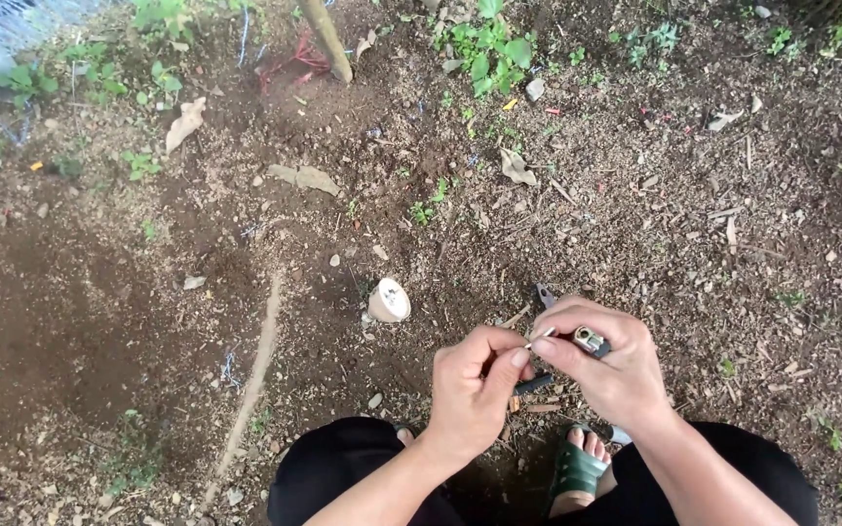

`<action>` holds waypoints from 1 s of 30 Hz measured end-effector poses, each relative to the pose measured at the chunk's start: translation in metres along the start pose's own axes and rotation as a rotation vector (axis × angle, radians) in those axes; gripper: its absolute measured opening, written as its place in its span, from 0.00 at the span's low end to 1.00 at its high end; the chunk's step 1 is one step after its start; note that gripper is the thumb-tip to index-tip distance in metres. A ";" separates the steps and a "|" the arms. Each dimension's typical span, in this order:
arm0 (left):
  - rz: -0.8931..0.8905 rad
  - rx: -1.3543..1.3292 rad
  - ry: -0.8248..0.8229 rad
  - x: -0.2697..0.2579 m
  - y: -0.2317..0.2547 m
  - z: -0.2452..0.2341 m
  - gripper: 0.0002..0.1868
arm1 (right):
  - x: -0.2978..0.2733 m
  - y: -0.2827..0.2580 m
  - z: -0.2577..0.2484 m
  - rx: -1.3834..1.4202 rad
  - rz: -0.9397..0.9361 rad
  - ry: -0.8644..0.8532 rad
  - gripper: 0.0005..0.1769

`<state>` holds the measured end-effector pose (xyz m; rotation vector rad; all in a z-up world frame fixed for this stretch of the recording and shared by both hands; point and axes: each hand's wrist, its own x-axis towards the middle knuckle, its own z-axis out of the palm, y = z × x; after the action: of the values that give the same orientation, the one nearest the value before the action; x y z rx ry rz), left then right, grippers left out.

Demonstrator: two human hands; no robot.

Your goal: Stripping insulation from a copper wire and twisting the strands together using pliers.

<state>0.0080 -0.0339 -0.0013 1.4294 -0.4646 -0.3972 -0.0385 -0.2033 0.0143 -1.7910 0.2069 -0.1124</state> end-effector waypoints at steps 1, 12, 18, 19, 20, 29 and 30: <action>0.000 0.001 0.001 -0.001 0.001 0.000 0.07 | 0.000 0.004 0.003 0.001 -0.001 -0.001 0.08; -0.358 -0.419 0.021 0.001 -0.007 -0.019 0.05 | -0.006 0.018 0.020 -0.155 -0.118 0.138 0.04; -0.227 -0.121 -0.071 -0.001 -0.001 -0.025 0.05 | -0.004 0.022 0.021 0.436 -0.087 0.083 0.05; -0.227 -0.122 -0.072 0.000 -0.005 -0.023 0.05 | -0.004 0.023 0.023 0.435 -0.087 0.084 0.05; -0.180 -0.186 -0.016 0.000 -0.008 -0.022 0.06 | -0.004 0.023 0.026 0.520 -0.087 0.082 0.06; -0.311 -0.220 -0.058 0.005 -0.009 -0.024 0.08 | -0.006 0.017 0.017 0.397 0.049 0.079 0.08; -0.296 -0.142 -0.094 0.004 -0.010 -0.024 0.10 | -0.006 0.016 0.014 0.392 0.084 0.053 0.09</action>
<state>0.0241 -0.0171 -0.0130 1.3476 -0.2938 -0.7243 -0.0430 -0.1917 -0.0043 -1.3886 0.2781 -0.1309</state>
